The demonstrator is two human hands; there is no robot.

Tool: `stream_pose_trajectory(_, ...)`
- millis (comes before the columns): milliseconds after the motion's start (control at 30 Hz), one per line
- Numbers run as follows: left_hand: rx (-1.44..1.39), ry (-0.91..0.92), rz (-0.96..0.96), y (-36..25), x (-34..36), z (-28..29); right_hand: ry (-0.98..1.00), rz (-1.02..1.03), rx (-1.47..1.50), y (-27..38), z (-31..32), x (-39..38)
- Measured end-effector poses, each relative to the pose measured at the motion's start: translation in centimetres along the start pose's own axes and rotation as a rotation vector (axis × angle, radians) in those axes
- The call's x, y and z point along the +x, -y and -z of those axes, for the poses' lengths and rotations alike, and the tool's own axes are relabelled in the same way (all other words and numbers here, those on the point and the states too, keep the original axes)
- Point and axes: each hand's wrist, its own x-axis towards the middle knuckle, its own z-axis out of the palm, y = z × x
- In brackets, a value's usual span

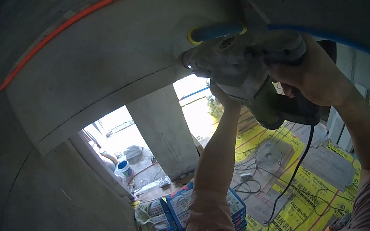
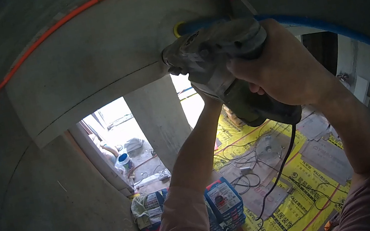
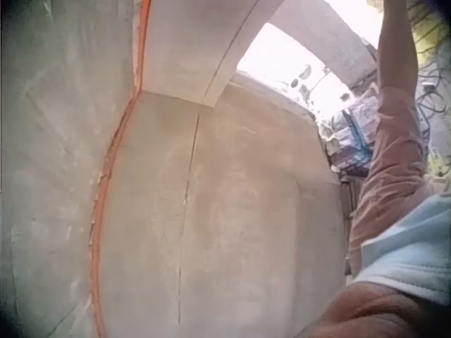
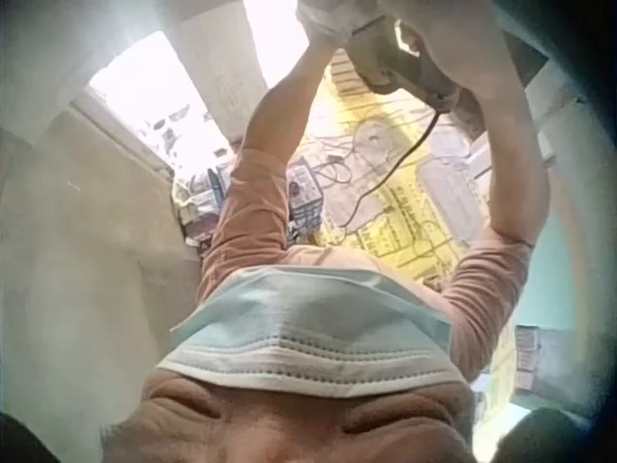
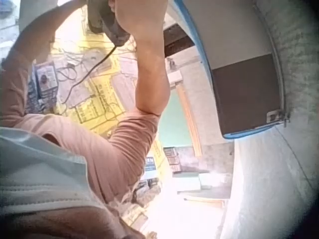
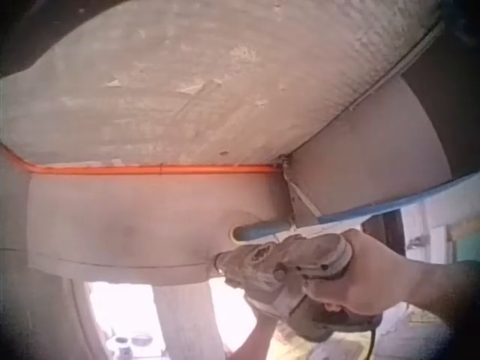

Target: Using a rotary hammer to drill holes into a concrete ceiling beam.

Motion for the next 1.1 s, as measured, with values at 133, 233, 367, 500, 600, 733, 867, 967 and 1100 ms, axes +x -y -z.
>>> stream_pose_trajectory(133, -0.055, 0.008, -0.001, 0.3, 1.0, 0.5, 0.063, 0.025, -0.053, 0.5, -0.2, 0.1)
stream_pose_trajectory(233, -0.095, -0.006, 0.102, 1.5, 0.9, 0.8, 0.020, -0.007, -0.019, 0.2, -1.1, -0.4)
stream_pose_trajectory(367, -0.327, 0.028, 0.065, 0.8, -0.8, 0.3, -0.021, -0.192, -0.098, -1.4, -1.1, -1.4)
stream_pose_trajectory(500, -0.182, 0.101, -0.009, 2.2, -1.1, -0.1, 0.051, -0.089, -0.135, -0.7, -1.1, -1.6)
stream_pose_trajectory(600, -0.393, 0.025, 0.062, 6.0, -1.8, 0.0, 0.109, 0.067, -0.285, -1.0, -1.6, -1.1)
stream_pose_trajectory(733, -0.029, -0.014, 0.155, 6.7, -1.3, -0.8, 0.016, -0.031, -0.052, -0.6, -2.2, -1.4)
stream_pose_trajectory(867, -1.312, -0.189, 0.691, 2.5, -1.5, -3.1, 0.072, 0.236, -0.317, -3.2, -0.1, -1.4)
stream_pose_trajectory(967, -1.486, -0.180, 0.662, 4.4, -0.5, -0.9, -0.003, 0.040, 0.068, -1.8, -2.4, -1.5)
stream_pose_trajectory(1100, -1.434, -0.296, 0.683, 4.3, -2.0, -1.8, -0.039, 0.076, -0.030, -2.1, -3.0, -2.4)
